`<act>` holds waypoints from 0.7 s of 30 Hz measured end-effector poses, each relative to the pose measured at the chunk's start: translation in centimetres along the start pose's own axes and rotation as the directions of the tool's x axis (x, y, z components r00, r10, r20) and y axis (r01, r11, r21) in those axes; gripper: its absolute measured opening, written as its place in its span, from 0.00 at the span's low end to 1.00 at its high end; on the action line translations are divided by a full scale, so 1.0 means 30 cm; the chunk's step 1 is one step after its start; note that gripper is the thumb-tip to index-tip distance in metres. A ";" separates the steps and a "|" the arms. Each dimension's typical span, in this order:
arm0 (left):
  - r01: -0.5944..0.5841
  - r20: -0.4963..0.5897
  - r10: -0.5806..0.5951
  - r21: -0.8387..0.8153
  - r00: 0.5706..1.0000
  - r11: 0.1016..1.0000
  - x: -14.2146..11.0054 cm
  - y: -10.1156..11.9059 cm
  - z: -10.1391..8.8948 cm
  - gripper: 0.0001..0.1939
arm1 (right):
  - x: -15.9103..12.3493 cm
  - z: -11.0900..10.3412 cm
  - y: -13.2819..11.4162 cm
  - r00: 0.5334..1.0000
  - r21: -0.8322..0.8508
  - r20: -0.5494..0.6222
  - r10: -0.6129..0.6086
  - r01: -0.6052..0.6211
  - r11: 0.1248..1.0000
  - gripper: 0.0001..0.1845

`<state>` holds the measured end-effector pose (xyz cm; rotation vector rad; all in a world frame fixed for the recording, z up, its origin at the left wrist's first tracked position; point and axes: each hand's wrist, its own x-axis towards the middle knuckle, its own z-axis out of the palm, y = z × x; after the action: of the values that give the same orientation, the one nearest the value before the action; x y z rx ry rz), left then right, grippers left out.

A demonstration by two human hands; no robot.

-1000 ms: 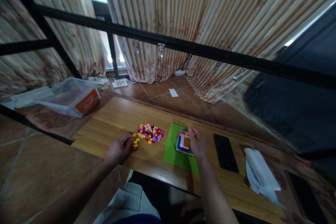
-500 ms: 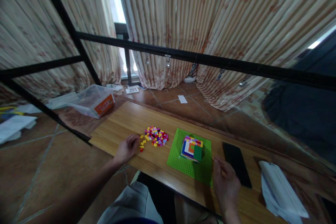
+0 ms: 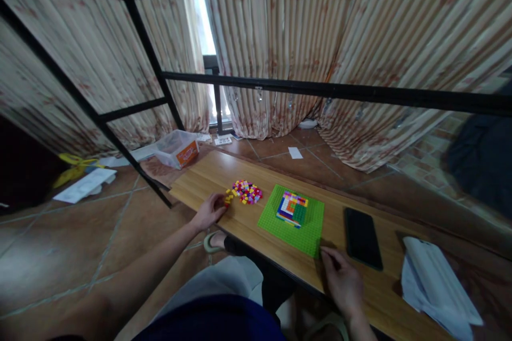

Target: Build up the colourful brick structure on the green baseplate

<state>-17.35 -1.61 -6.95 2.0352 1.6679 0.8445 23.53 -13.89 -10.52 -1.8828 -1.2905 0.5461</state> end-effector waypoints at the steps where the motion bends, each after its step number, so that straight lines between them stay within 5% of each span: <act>1: 0.013 0.006 -0.013 0.000 1.000 1.000 -0.009 0.004 0.002 0.20 | 0.005 -0.007 -0.001 1.000 0.019 0.013 0.007 -0.007 1.000 0.24; 13: 0.154 -0.012 -0.154 0.002 0.988 0.988 0.001 0.039 0.054 0.20 | 0.011 -0.027 0.009 0.996 0.098 0.070 0.047 -0.054 0.994 0.23; 21: 0.082 0.038 -0.077 -0.190 0.996 0.978 0.022 0.059 0.098 0.22 | -0.005 -0.020 0.027 0.994 0.049 -0.019 0.109 -0.108 0.993 0.26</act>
<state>-14.01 -1.12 -7.90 1.8315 1.5754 0.9046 24.37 -14.40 -10.79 -1.9222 -1.1565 0.6058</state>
